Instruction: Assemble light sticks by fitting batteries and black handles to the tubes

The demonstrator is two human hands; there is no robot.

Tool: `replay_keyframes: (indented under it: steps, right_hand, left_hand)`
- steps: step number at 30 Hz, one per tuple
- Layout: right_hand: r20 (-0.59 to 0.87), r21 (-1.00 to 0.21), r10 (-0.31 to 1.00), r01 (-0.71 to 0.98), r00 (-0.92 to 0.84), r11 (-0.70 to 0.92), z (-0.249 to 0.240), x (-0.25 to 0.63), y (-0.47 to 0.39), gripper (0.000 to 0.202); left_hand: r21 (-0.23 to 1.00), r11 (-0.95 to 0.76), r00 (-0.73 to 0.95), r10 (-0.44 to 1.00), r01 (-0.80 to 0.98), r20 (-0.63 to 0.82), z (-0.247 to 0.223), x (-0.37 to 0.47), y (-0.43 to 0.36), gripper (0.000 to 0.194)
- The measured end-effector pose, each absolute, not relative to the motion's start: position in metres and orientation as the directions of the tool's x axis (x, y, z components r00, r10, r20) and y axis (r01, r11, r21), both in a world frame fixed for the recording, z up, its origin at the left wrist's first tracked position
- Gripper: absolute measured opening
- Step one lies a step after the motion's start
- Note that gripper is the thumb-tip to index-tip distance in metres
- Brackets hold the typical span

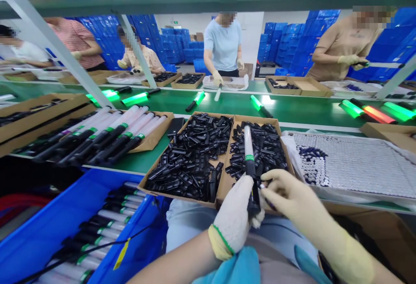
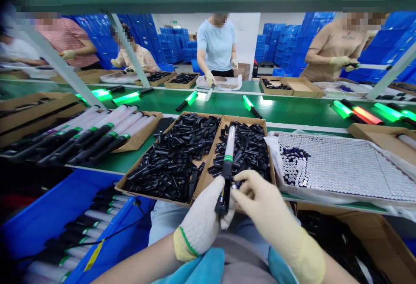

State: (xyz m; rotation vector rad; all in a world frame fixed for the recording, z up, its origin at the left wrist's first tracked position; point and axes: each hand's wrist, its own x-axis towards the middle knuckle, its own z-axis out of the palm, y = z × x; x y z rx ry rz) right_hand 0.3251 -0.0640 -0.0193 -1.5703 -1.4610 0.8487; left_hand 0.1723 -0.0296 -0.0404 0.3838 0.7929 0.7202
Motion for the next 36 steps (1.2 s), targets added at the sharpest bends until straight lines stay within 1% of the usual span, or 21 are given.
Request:
replay_keyframes:
  steps: [2, 6, 8, 9, 11, 12, 14, 16, 17, 19, 20, 22, 24, 25, 26, 27, 28, 30, 33, 36]
  right_hand:
    - [0.053, -0.914, 0.995, 0.405, 0.088, 0.012, -0.02, 0.297, -0.066, 0.015]
    - [0.05, -0.914, 0.988, 0.405, 0.148, -0.015, -0.019, 0.285, -0.06, 0.028]
    - [0.098, -0.899, 0.984, 0.437, 0.147, 0.024, -0.018, 0.288, -0.059, 0.03]
    - [0.146, -0.878, 0.982, 0.472, 0.122, 0.072, -0.018, 0.29, -0.06, 0.03]
    - [0.247, -0.812, 0.969, 0.549, 0.021, 0.195, -0.019, 0.294, -0.063, 0.026]
    - [0.288, -0.776, 0.957, 0.577, -0.033, 0.253, -0.019, 0.296, -0.066, 0.025]
    - [0.367, -0.707, 0.924, 0.612, -0.111, 0.354, -0.02, 0.3, -0.072, 0.03]
    - [0.454, -0.618, 0.873, 0.643, -0.179, 0.453, -0.021, 0.301, -0.077, 0.034]
    - [0.487, -0.561, 0.845, 0.662, -0.222, 0.497, -0.022, 0.301, -0.079, 0.033]
    - [0.52, -0.457, 0.804, 0.701, -0.289, 0.548, -0.023, 0.303, -0.08, 0.032]
    - [0.532, -0.424, 0.797, 0.725, -0.286, 0.543, -0.024, 0.307, -0.079, 0.034]
    - [0.558, -0.403, 0.81, 0.795, -0.18, 0.454, -0.025, 0.328, -0.072, 0.036]
    - [0.519, -0.366, 0.855, 0.904, 0.001, 0.221, -0.027, 0.366, -0.061, 0.035]
    - [0.467, -0.32, 0.878, 0.946, 0.108, 0.053, -0.028, 0.391, -0.054, 0.034]
    - [0.374, -0.198, 0.907, 0.972, 0.192, -0.124, -0.03, 0.416, -0.047, 0.035]
    - [0.329, -0.149, 0.914, 0.969, 0.236, -0.197, -0.033, 0.441, -0.039, 0.035]
    - [0.291, -0.107, 0.923, 0.967, 0.252, -0.231, -0.036, 0.464, -0.031, 0.035]
    - [0.228, -0.034, 0.947, 0.973, 0.228, -0.226, -0.044, 0.496, -0.016, 0.033]
    - [0.16, 0.044, 0.976, 0.987, 0.144, -0.153, -0.057, 0.513, 0.002, 0.031]
    - [0.124, 0.08, 0.99, 0.994, 0.065, -0.075, -0.064, 0.512, 0.008, 0.028]
  left_hand:
    - [0.583, 0.669, 0.457, 0.742, -0.461, -0.491, -0.042, 0.175, -0.029, 0.036]
    - [0.568, 0.675, 0.451, 0.737, -0.471, -0.503, -0.04, 0.176, -0.029, 0.035]
    - [0.562, 0.68, 0.443, 0.733, -0.471, -0.515, -0.036, 0.175, -0.03, 0.035]
    - [0.553, 0.682, 0.441, 0.731, -0.479, -0.52, -0.034, 0.174, -0.03, 0.034]
    - [0.501, 0.689, 0.45, 0.723, -0.523, -0.524, -0.029, 0.172, -0.029, 0.03]
    - [0.45, 0.707, 0.473, 0.703, -0.546, -0.531, -0.028, 0.17, -0.028, 0.029]
    - [0.314, 0.739, 0.534, 0.656, -0.595, -0.533, -0.027, 0.167, -0.025, 0.029]
    - [0.208, 0.782, 0.614, 0.598, -0.588, -0.515, -0.031, 0.164, -0.021, 0.034]
    - [0.187, 0.798, 0.645, 0.579, -0.573, -0.499, -0.033, 0.163, -0.019, 0.037]
    - [0.201, 0.804, 0.656, 0.577, -0.559, -0.487, -0.037, 0.161, -0.017, 0.038]
    - [0.212, 0.806, 0.652, 0.576, -0.552, -0.493, -0.038, 0.159, -0.017, 0.036]
    - [0.216, 0.805, 0.634, 0.575, -0.553, -0.517, -0.037, 0.157, -0.017, 0.029]
    - [0.274, 0.792, 0.591, 0.595, -0.545, -0.544, -0.033, 0.155, -0.019, 0.028]
    - [0.326, 0.776, 0.559, 0.62, -0.539, -0.551, -0.03, 0.154, -0.021, 0.03]
    - [0.383, 0.754, 0.52, 0.649, -0.533, -0.555, -0.027, 0.154, -0.022, 0.031]
    - [0.433, 0.732, 0.482, 0.676, -0.526, -0.557, -0.024, 0.154, -0.023, 0.033]
    - [0.467, 0.718, 0.459, 0.692, -0.516, -0.557, -0.022, 0.154, -0.024, 0.033]
    - [0.488, 0.717, 0.459, 0.695, -0.498, -0.553, -0.02, 0.155, -0.026, 0.034]
    - [0.486, 0.729, 0.493, 0.684, -0.481, -0.538, -0.021, 0.156, -0.026, 0.036]
    - [0.462, 0.753, 0.511, 0.657, -0.468, -0.554, -0.023, 0.154, -0.025, 0.036]
